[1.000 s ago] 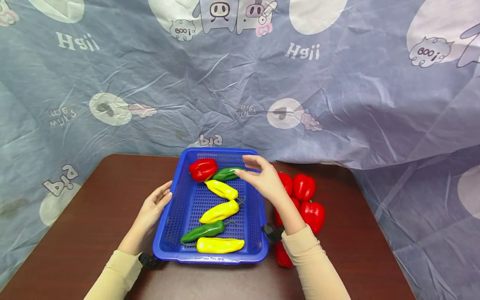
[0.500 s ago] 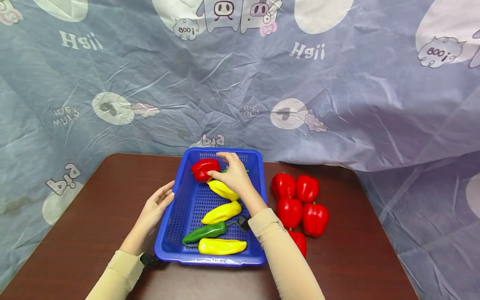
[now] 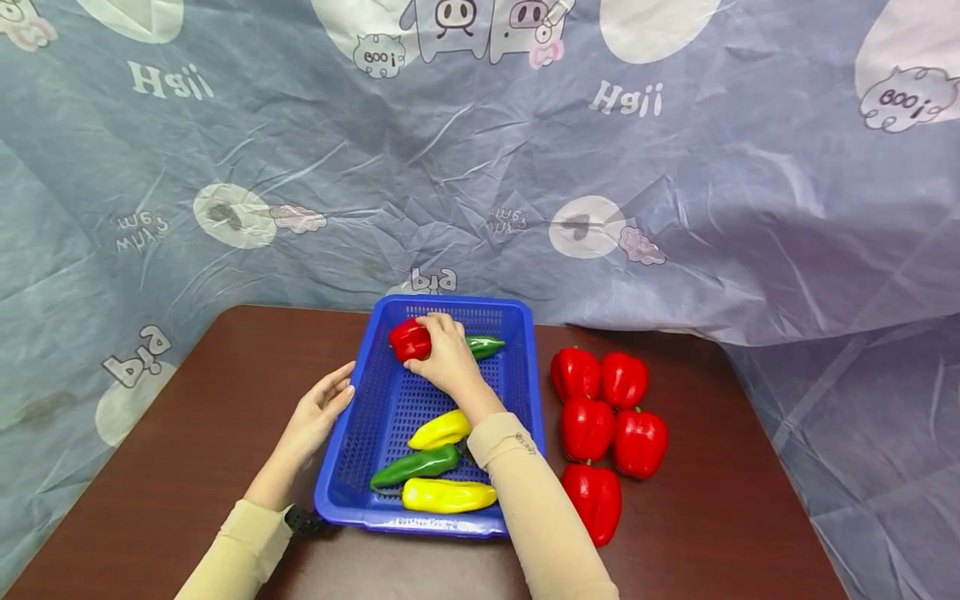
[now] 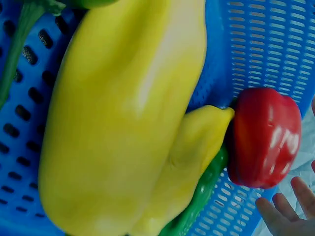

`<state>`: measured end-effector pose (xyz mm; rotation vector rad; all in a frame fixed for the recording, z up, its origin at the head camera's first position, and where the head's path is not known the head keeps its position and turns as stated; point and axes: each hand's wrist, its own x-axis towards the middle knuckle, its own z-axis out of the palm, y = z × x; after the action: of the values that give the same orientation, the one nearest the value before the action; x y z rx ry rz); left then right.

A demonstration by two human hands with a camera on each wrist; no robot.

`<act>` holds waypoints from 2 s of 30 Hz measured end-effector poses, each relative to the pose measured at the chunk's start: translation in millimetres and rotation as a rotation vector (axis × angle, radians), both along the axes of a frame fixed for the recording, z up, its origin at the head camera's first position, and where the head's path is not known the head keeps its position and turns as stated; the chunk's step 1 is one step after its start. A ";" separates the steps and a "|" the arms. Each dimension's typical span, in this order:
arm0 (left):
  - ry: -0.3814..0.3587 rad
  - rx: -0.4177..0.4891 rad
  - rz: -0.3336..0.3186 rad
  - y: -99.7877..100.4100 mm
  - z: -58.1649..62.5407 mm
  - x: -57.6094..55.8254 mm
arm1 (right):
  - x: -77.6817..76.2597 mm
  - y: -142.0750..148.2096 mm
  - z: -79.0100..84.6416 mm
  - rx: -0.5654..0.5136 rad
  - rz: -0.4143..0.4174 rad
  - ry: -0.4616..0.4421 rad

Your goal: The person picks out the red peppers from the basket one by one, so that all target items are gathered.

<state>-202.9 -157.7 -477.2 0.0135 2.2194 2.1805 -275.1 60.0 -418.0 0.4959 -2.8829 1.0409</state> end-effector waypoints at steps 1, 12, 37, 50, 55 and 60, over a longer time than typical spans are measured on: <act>0.000 -0.010 0.000 0.2 0.4 0.0 | -0.5 -1.1 -1.4 0.007 0.000 0.011; 0.021 -0.078 -0.005 1.3 6.3 0.9 | -7.5 -6.3 -9.9 0.051 0.006 0.039; 0.042 -0.034 0.026 1.7 -1.6 -0.1 | -17.7 -23.1 -26.3 0.203 -0.020 0.120; 0.048 -0.034 0.017 0.1 -1.8 0.8 | -20.1 -27.0 -33.0 0.411 -0.009 0.255; 0.052 -0.032 0.024 1.0 -1.0 1.2 | -20.6 -25.9 -31.9 0.458 -0.001 0.278; 0.053 -0.032 0.026 1.3 -0.9 1.7 | -21.6 -23.5 -30.5 0.465 -0.002 0.285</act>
<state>-201.2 -156.4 -478.0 0.0429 2.2952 2.1825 -296.7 36.5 -448.5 0.5994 -2.8430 0.2559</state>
